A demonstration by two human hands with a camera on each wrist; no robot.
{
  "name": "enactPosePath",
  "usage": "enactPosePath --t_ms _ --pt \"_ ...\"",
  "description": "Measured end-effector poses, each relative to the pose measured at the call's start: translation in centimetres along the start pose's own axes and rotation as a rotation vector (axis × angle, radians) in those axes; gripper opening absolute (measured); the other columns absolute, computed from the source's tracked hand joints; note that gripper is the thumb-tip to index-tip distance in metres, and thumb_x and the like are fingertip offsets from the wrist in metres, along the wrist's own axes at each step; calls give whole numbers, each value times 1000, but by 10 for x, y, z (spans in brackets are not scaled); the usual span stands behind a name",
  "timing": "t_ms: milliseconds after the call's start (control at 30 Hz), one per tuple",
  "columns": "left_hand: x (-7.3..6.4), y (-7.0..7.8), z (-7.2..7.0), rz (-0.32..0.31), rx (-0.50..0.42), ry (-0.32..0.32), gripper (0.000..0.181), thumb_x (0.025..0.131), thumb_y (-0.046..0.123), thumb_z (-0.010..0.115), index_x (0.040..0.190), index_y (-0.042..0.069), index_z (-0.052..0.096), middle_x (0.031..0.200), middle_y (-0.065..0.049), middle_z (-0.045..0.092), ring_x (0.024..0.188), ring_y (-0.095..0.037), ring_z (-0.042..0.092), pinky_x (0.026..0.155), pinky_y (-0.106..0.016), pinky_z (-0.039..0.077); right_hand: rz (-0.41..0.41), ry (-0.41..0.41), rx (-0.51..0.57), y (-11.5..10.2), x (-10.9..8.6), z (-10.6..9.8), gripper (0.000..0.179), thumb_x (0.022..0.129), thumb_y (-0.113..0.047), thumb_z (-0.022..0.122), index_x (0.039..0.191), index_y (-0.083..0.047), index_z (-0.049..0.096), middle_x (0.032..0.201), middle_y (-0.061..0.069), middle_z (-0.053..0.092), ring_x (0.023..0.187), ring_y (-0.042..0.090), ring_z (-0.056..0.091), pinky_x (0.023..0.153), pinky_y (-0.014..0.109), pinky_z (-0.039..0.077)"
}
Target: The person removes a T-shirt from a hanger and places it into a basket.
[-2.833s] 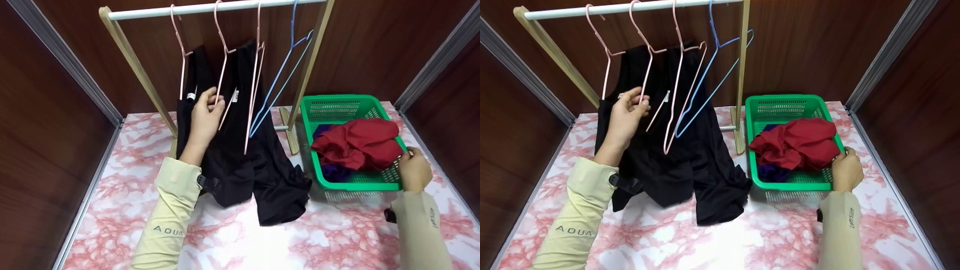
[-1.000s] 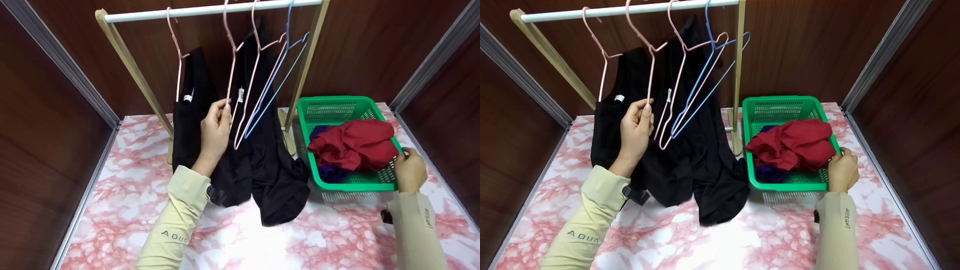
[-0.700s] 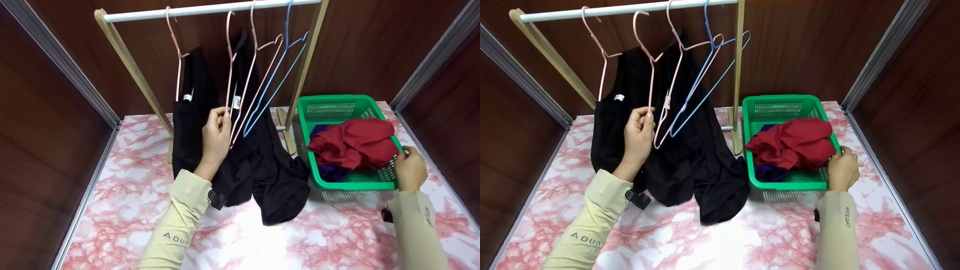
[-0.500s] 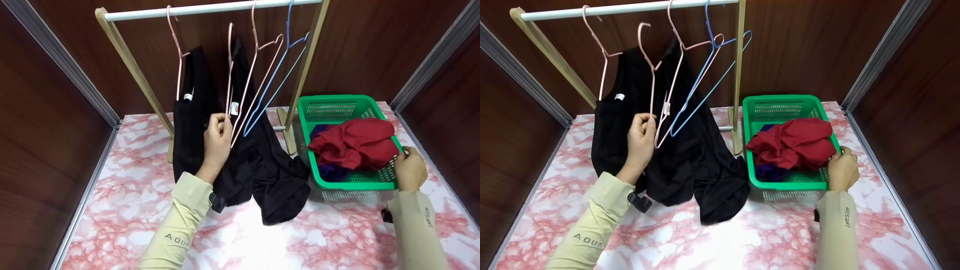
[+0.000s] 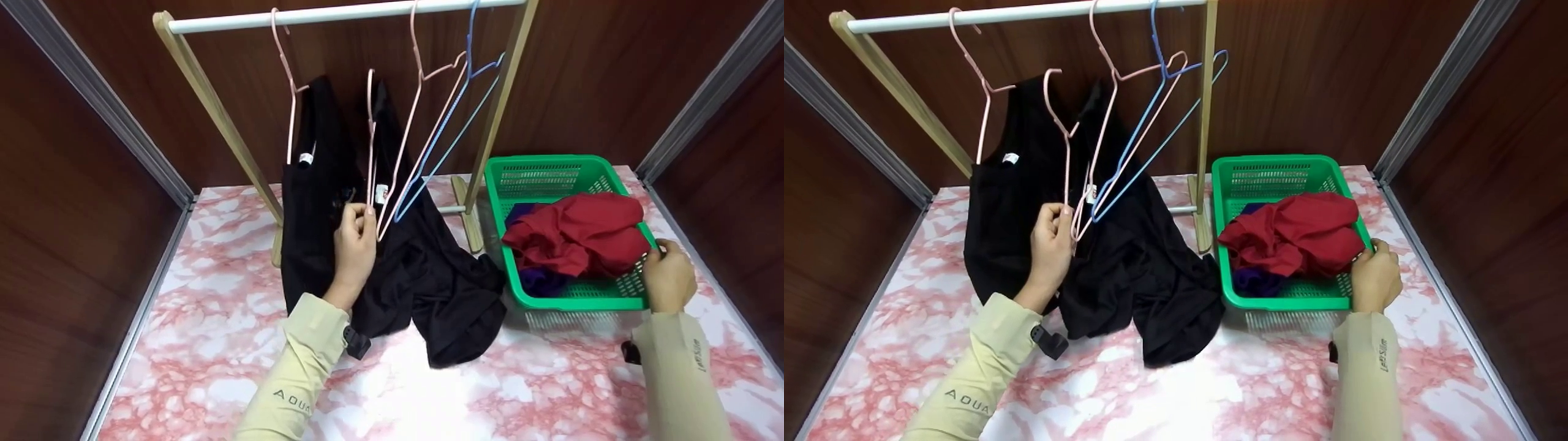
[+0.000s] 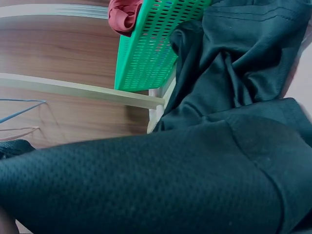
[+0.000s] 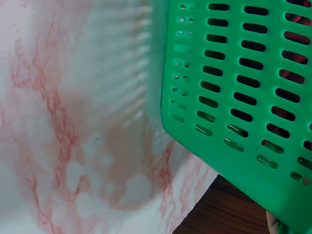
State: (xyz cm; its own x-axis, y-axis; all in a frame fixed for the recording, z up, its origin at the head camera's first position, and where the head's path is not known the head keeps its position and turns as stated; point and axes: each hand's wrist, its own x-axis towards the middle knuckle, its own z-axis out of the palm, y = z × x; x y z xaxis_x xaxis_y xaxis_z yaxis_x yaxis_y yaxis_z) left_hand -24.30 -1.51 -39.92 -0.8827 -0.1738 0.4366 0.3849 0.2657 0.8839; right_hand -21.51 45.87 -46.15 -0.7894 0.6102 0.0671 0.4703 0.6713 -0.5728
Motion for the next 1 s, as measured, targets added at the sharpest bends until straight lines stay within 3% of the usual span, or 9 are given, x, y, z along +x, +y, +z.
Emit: enactPosePath --t_ms 233,400,500,667,867,1000 --pt "-6 -10 3 0 6 27 14 98 11 50 95 -1 56 57 6 48 53 -1 40 52 -16 31 2 -5 -4 0 -1 0 45 99 -19 33 138 -1 45 132 32 51 118 50 48 88 63 41" --pt "-9 -16 4 8 -6 24 22 99 13 49 112 -2 59 69 -11 65 57 -2 49 54 -18 37 8 11 6 0 -1 0 44 98 -19 33 137 -3 47 131 31 52 118 48 49 87 62 41" --pt "-10 -20 3 25 -11 22 26 99 12 49 119 -2 59 75 -18 68 58 -3 52 53 -18 38 5 15 7 0 -2 1 44 98 -18 33 137 -2 47 131 31 52 119 48 48 87 62 41" --pt "-13 -24 2 44 -3 28 25 99 10 49 117 -4 59 63 -14 60 56 -3 48 52 -17 36 -3 10 -1 -1 -2 3 44 99 -18 34 137 -2 47 131 31 52 119 48 49 88 63 41" --pt "-16 -27 0 75 16 41 18 96 6 53 110 -3 61 68 -12 65 57 -4 48 53 -17 37 2 -20 -21 0 0 1 45 99 -19 33 139 -1 44 133 32 50 119 50 48 87 63 41" --pt "-18 -29 0 65 62 66 15 92 6 54 103 0 62 60 5 43 54 -2 35 52 -18 29 3 -42 -31 -1 1 -1 46 100 -19 32 140 0 42 135 33 48 121 51 46 87 64 41"
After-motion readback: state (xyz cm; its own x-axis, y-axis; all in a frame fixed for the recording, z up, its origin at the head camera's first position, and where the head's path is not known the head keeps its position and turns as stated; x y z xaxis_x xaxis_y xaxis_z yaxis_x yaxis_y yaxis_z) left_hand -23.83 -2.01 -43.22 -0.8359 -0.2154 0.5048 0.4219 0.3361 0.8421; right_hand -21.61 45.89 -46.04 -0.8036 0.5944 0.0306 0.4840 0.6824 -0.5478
